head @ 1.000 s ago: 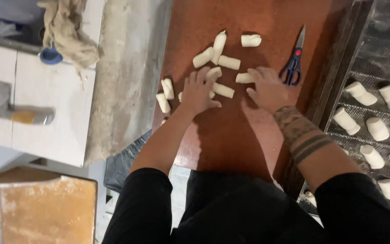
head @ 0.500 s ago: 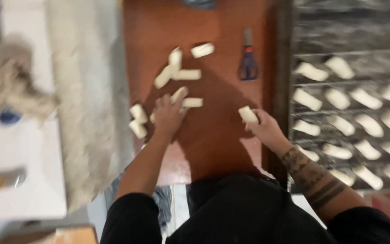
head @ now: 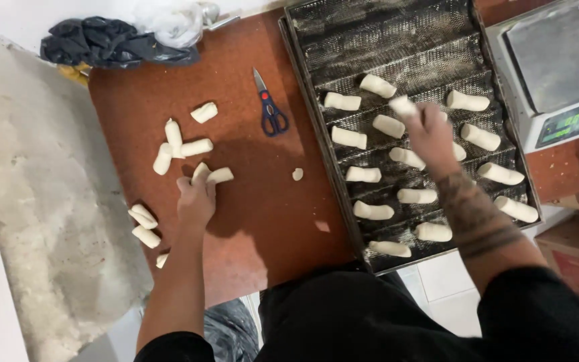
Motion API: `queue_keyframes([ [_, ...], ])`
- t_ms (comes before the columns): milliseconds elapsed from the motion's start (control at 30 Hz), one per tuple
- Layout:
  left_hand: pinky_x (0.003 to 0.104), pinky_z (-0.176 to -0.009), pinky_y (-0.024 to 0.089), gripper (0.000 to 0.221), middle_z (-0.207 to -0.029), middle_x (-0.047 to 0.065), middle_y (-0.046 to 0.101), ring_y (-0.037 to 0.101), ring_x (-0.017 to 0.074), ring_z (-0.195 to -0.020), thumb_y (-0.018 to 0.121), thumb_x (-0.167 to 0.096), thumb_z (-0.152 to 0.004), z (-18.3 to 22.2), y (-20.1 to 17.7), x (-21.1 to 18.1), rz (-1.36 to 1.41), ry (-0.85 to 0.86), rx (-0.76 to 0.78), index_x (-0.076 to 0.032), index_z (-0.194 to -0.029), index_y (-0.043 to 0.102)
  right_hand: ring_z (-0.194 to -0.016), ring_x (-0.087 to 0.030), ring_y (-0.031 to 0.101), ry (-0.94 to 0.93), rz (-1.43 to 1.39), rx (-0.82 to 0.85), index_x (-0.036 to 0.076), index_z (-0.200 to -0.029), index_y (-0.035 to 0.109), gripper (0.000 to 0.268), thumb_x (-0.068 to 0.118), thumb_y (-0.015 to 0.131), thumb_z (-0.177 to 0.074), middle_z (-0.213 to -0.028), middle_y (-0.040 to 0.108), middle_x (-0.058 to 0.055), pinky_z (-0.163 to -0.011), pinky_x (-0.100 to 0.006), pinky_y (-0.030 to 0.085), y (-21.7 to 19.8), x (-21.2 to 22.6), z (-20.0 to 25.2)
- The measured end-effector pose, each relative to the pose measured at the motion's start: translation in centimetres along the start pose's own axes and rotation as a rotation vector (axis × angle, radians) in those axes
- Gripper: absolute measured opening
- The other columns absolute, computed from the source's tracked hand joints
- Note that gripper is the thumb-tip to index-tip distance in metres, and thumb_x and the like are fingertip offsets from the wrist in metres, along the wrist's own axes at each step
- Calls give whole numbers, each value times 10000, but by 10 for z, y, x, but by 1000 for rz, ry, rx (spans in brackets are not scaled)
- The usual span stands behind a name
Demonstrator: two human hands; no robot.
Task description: Using a dough divider machine, cutting dough strips with scissors, and arranging pieces on baking trays.
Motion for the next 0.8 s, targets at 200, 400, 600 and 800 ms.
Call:
queue_keyframes([
  [200,461,-809,582,394,-1227,127,700,728,281,-871,620,-466,-969,49,20,-47,804,-521,220,-404,-1355,669,-1070,-325,639,-369,651,-203,123,-1270,630,324,286,742,-1013,-1122,630,-107,-908,-466,479,-18,-63,-140],
  [400,260,-335,353,381,-793,40,521,479,126,-469,573,-286,-874,152,-66,-205,1505,-625,458,-199,-1244,548,-1179,-386,469,-480,638,-107,-16,-1327,670,508,291,745,-929,-1326,536,-205,-976,-615,320,-5,4,-95],
  [600,324,-342,450,548,-821,215,597,614,274,-546,608,-274,-960,181,-61,-305,1705,-352,686,-36,-1444,510,-1260,-450,593,-737,-259,977,68,-1406,606,822,613,735,-804,-1338,634,-276,-1096,-668,405,13,75,60],
  [800,257,-362,413,481,-813,154,533,555,210,-560,545,-356,-981,207,-84,-353,1752,-467,749,-66,-1365,559,-992,-392,725,-555,-347,856,86,-1219,751,328,144,770,-897,-1040,737,-183,-876,-524,550,4,17,44],
])
Point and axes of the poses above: each hand's wrist, its own z-axis away from the middle knuckle, its own y-axis out of the palm, x = y × z, the point moved 5 cm from there along -z, towards the middle knuckle
